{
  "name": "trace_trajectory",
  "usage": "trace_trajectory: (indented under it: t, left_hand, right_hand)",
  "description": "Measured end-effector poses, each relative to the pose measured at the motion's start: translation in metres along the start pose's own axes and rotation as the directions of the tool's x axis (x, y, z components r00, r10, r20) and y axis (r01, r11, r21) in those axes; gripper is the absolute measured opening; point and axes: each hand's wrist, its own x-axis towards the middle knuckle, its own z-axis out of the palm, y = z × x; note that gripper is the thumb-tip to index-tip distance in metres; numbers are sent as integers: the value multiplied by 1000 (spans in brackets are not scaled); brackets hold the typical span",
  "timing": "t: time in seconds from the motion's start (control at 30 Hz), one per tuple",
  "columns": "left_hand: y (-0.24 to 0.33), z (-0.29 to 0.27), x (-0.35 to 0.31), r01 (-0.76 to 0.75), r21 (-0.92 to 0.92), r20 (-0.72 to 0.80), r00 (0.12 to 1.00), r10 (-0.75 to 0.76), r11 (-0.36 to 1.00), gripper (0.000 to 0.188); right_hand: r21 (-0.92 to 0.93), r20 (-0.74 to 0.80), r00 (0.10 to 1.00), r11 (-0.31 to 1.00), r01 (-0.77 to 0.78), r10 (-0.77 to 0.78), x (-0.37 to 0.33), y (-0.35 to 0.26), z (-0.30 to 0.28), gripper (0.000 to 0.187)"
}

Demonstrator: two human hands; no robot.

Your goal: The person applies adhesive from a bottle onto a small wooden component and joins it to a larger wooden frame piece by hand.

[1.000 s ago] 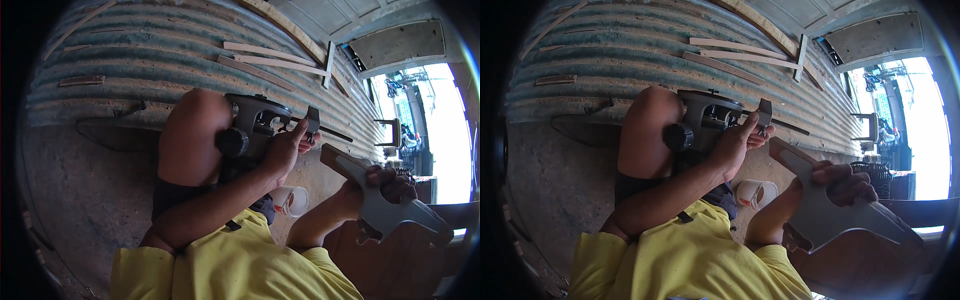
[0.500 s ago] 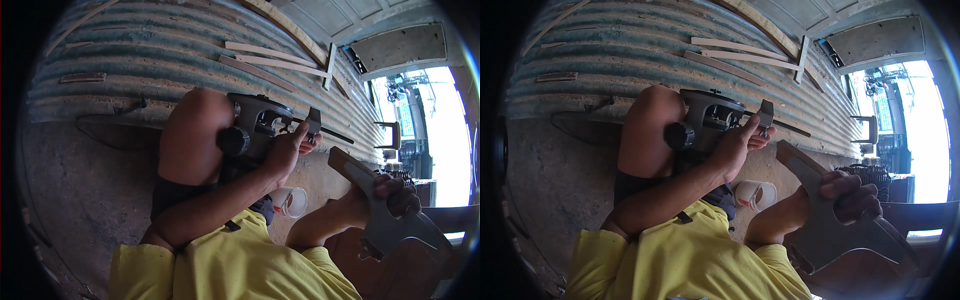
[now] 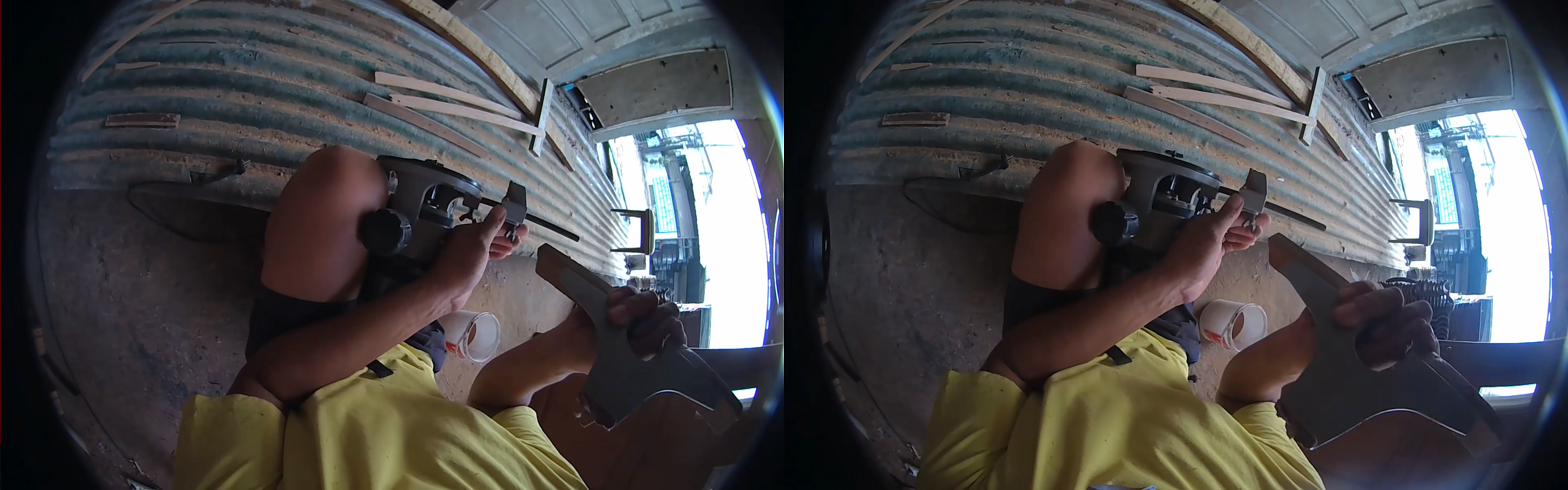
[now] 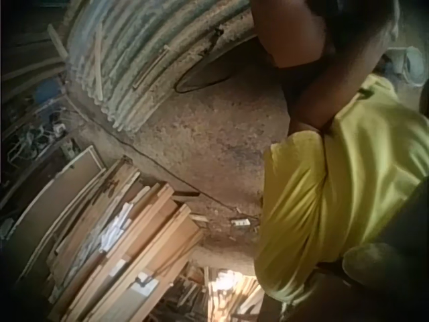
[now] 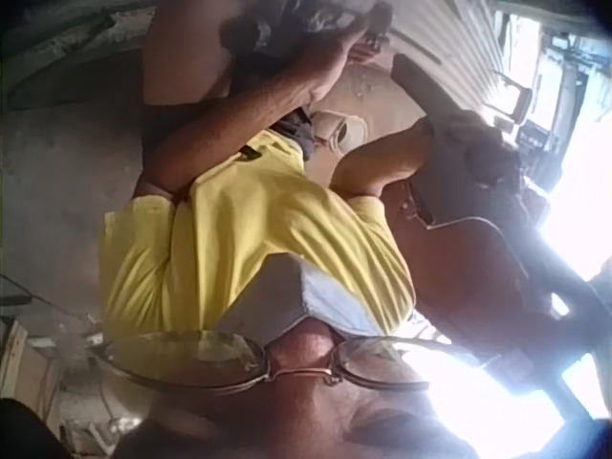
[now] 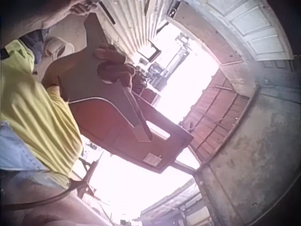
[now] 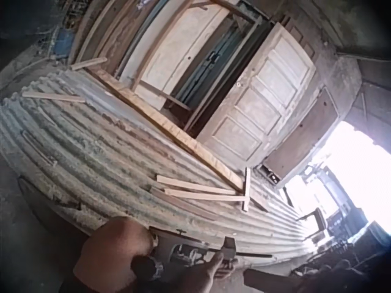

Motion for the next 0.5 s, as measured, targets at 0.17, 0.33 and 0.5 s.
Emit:
trace_trajectory:
  t: [0.17, 0.33, 0.5]
  left_hand:
    - [1, 0, 3, -21, -43, -7, 1000, 21, 999, 55]
    - [-2, -1, 4, 32, -52, -39, 999, -34, 998, 54]
    - [0, 0, 0, 31, -93, -4, 1000, -31, 995, 52]
  right_hand:
    - [587, 301, 953, 796, -148, -45, 5, 17, 28, 29]
    - [544, 186, 983, 833, -101, -2, -3, 15, 34, 35]
    - [551, 160, 984, 834, -23, -78, 1, 27, -7, 37]
